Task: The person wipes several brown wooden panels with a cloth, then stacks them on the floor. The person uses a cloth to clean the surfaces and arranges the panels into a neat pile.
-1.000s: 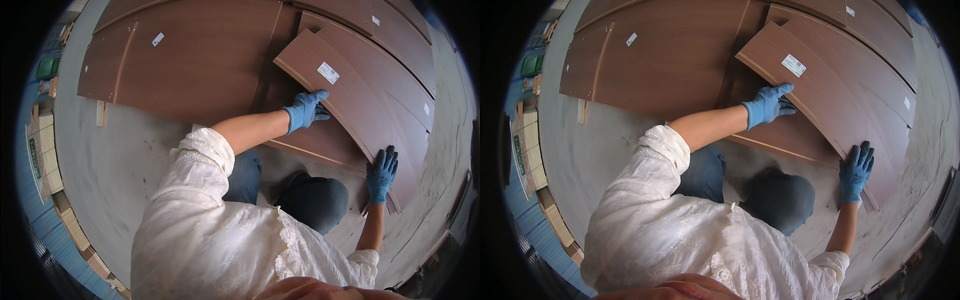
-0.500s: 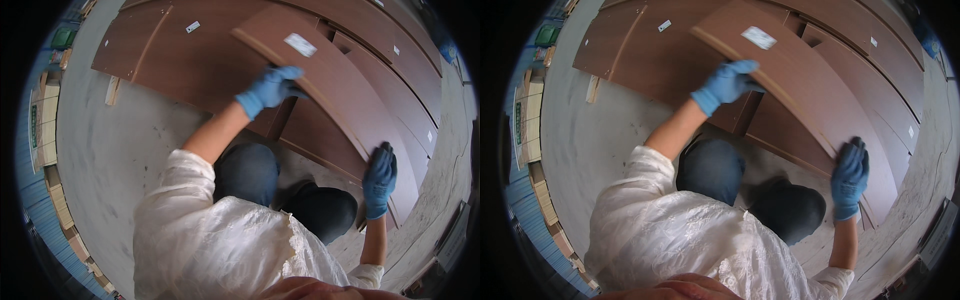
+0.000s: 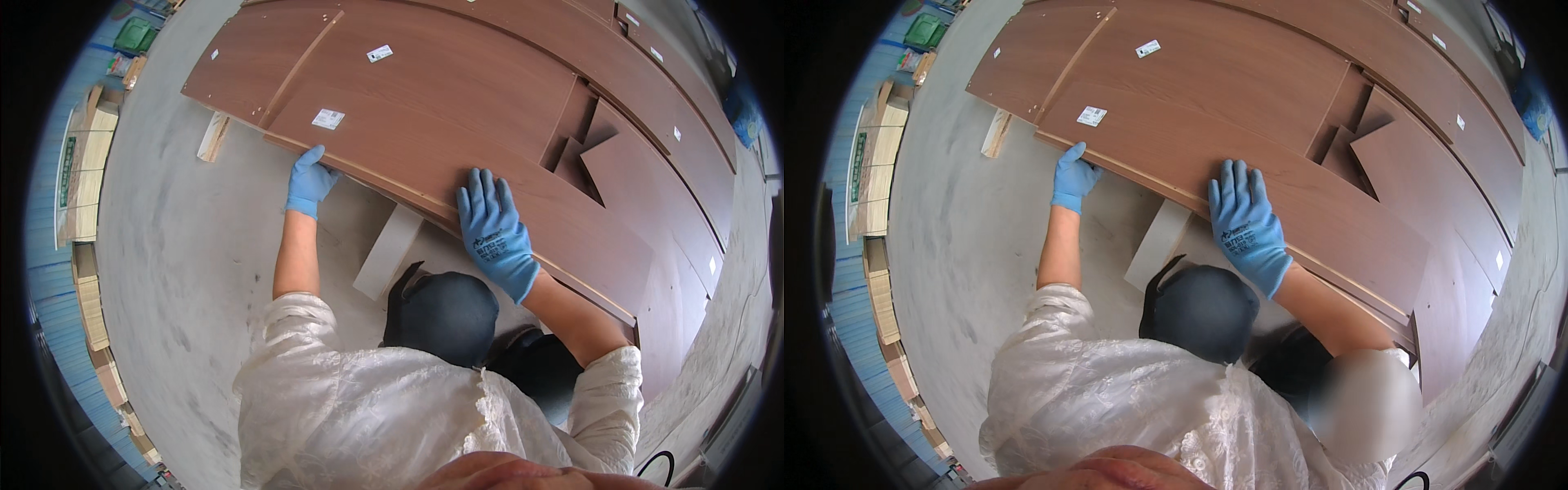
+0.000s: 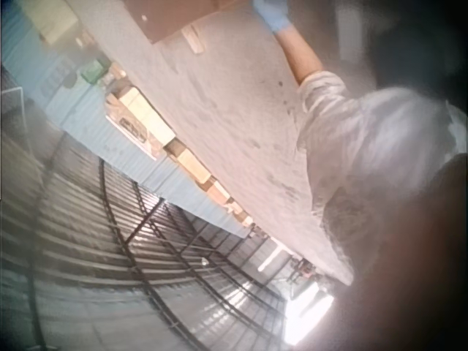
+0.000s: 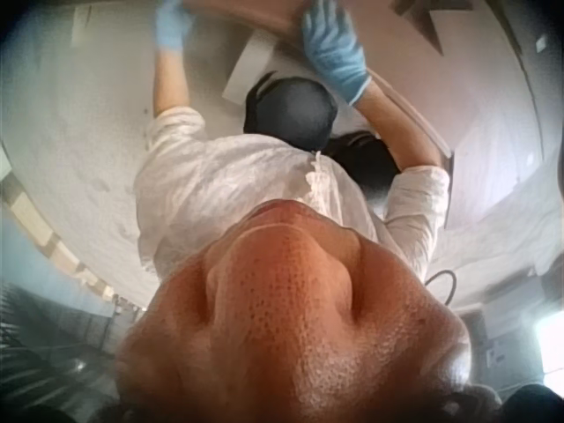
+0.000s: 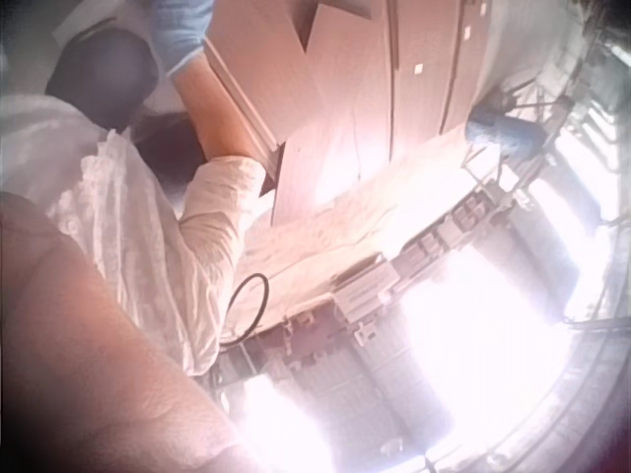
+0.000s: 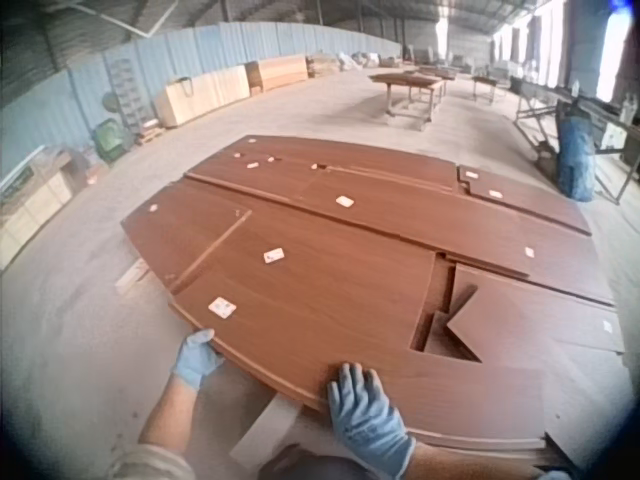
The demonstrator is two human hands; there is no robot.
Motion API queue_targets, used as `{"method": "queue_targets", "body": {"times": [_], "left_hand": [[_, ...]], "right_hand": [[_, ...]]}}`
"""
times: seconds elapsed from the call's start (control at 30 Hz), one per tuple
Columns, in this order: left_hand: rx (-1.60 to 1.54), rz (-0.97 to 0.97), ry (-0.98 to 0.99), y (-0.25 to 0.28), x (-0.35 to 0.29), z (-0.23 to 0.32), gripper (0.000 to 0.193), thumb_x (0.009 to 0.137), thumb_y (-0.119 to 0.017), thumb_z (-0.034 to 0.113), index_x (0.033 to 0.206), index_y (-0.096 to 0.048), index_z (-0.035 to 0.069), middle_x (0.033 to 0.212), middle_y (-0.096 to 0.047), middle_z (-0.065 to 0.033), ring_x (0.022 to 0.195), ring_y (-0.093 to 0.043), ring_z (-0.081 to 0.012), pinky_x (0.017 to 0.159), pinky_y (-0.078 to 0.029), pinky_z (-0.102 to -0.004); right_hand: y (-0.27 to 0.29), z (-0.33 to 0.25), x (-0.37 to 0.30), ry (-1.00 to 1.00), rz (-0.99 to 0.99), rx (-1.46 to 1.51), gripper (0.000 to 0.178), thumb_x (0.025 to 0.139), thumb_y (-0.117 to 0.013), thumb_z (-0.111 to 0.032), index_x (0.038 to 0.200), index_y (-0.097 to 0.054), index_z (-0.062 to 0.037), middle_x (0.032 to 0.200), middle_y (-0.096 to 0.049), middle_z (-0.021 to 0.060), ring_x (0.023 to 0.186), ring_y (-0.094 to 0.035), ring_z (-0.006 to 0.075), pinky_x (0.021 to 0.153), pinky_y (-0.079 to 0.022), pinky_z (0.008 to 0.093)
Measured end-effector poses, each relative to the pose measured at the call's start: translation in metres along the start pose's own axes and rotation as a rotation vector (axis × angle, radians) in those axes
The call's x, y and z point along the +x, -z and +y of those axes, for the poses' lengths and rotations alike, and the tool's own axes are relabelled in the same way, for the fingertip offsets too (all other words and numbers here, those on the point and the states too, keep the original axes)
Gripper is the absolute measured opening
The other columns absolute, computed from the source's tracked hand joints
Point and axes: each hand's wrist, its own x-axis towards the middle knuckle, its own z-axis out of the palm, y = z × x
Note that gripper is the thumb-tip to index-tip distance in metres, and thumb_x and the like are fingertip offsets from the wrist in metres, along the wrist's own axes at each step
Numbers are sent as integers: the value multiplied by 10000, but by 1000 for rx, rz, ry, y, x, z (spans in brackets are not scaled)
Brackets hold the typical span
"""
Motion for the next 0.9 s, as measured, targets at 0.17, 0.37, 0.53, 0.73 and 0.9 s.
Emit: {"method": "queue_targets", "body": {"times": [0.17, 0.37, 0.53, 0.73, 0.9], "left_hand": [[36, 88, 2, 29, 12, 10, 652, 845, -759, 207, 1445, -516, 126, 1401, -563, -97, 1302, -527, -295, 1041, -472, -508], [87, 178, 101, 49, 28, 17, 600, 881, -734, 223, 1429, -514, 116, 1400, -557, -110, 1306, -527, -314, 1045, -473, -529], [144, 265, 149, 63, 18, 7, 563, 915, -708, 239, 1416, -517, 67, 1380, -558, -165, 1307, -528, -318, 1087, -458, -545], [455, 456, 137, 42, 4, 12, 389, 927, -707, 245, 1229, -642, 8, 1071, -684, -173, 951, -702, -329, 923, -589, -516], [1222, 753, -129, 26, -5, 27, 395, 917, -724, 324, 1036, -674, -49, 954, -718, -165, 917, -722, -316, 845, -585, -431]], "right_hand": [[-29, -13, 29, 16, -31, 63, 522, 968, -531, -123, 1438, -494, 99, 1509, -464, 358, 1422, -455, 490, 1190, -332, 611], [-61, -35, 47, 3, -61, 101, 507, 970, -527, -143, 1439, -494, 48, 1524, -465, 318, 1436, -455, 438, 1213, -316, 565], [-67, -52, 40, -8, -84, 188, 567, 957, -581, -261, 1463, -492, -22, 1609, -373, 258, 1512, -335, 416, 1246, -234, 575], [-50, -30, 19, -122, -217, 329, 931, 716, -815, -568, 1503, -494, -189, 1690, -227, 172, 1573, -125, 435, 1207, -95, 735], [-53, -30, 15, -173, -227, 377, 968, 686, -854, -540, 1506, -486, -181, 1674, -240, 185, 1558, -132, 482, 1201, -82, 749]]}}
